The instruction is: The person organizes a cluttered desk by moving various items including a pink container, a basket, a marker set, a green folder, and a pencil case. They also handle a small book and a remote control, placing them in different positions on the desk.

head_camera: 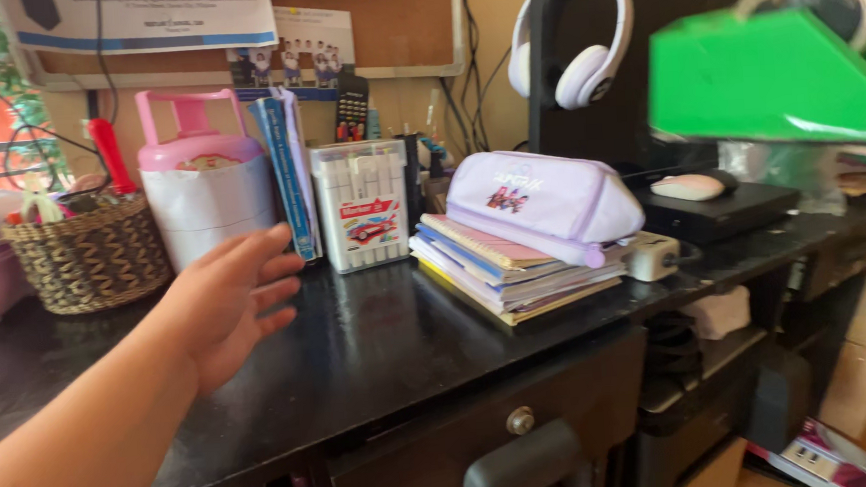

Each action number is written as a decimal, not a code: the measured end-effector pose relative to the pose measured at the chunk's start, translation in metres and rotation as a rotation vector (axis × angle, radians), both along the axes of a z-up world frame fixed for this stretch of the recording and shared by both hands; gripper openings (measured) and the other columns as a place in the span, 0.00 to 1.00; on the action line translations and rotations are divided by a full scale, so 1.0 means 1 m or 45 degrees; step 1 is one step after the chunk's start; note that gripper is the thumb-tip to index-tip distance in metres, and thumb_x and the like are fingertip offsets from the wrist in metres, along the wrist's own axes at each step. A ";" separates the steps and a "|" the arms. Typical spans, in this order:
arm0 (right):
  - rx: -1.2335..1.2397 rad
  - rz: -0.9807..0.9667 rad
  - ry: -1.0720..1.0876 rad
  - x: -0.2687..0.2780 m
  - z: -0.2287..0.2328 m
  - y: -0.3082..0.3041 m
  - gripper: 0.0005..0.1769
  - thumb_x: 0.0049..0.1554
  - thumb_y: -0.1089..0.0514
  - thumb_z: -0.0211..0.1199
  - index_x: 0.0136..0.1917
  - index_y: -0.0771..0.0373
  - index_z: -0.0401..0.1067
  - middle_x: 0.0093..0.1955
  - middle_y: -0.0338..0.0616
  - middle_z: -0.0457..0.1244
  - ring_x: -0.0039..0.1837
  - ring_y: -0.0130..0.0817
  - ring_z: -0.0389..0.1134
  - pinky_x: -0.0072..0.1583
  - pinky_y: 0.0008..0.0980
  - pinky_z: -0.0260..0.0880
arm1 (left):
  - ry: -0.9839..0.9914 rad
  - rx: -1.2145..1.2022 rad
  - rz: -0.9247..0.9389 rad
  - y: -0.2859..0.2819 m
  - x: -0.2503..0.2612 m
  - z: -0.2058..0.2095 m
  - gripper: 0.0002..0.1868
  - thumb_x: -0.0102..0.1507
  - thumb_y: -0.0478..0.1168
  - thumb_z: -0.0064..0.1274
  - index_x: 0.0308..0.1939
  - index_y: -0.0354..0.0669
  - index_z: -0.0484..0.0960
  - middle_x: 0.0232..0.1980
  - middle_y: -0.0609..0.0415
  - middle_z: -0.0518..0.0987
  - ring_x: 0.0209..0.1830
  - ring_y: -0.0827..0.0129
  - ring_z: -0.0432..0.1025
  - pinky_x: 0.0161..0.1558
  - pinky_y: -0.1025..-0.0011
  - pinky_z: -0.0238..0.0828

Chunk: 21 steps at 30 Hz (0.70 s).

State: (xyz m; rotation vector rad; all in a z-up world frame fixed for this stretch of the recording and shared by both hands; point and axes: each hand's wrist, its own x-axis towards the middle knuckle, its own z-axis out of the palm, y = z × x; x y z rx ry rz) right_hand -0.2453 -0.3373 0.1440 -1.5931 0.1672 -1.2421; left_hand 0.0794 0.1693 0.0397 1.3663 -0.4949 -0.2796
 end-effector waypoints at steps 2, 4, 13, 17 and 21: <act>-0.110 0.147 -0.016 -0.018 0.023 0.009 0.16 0.60 0.64 0.66 0.60 0.67 0.66 0.53 0.52 0.67 0.54 0.42 0.72 0.60 0.46 0.75 | -0.072 -0.038 -0.124 -0.014 -0.010 0.014 0.32 0.58 0.56 0.55 0.64 0.51 0.73 0.64 0.51 0.76 0.63 0.57 0.68 0.60 0.54 0.63; -0.203 0.285 -0.015 -0.019 0.031 0.041 0.14 0.60 0.64 0.65 0.58 0.67 0.68 0.52 0.50 0.68 0.54 0.41 0.72 0.62 0.46 0.75 | -0.178 -0.079 -0.270 -0.026 -0.020 0.032 0.35 0.57 0.57 0.55 0.65 0.49 0.71 0.67 0.52 0.75 0.65 0.58 0.67 0.62 0.54 0.63; 0.109 0.815 -0.026 0.098 -0.022 0.228 0.12 0.51 0.68 0.67 0.48 0.62 0.71 0.46 0.43 0.67 0.50 0.39 0.72 0.57 0.45 0.77 | -0.411 -0.039 -0.271 -0.006 -0.038 0.081 0.43 0.64 0.67 0.49 0.75 0.46 0.72 0.73 0.51 0.74 0.70 0.56 0.64 0.56 0.48 0.57; 0.273 0.991 0.048 0.157 -0.064 0.292 0.19 0.46 0.69 0.70 0.50 0.60 0.67 0.45 0.44 0.67 0.48 0.39 0.72 0.52 0.45 0.76 | -0.432 0.174 0.309 0.031 -0.019 0.051 0.32 0.64 0.59 0.50 0.63 0.41 0.75 0.55 0.46 0.81 0.52 0.62 0.74 0.52 0.60 0.72; 0.204 1.029 0.186 0.202 -0.096 0.313 0.22 0.46 0.67 0.72 0.51 0.62 0.67 0.48 0.44 0.67 0.52 0.37 0.71 0.55 0.42 0.75 | -0.470 0.223 0.458 0.060 0.012 0.012 0.27 0.66 0.54 0.51 0.58 0.34 0.78 0.49 0.45 0.82 0.47 0.64 0.74 0.50 0.63 0.72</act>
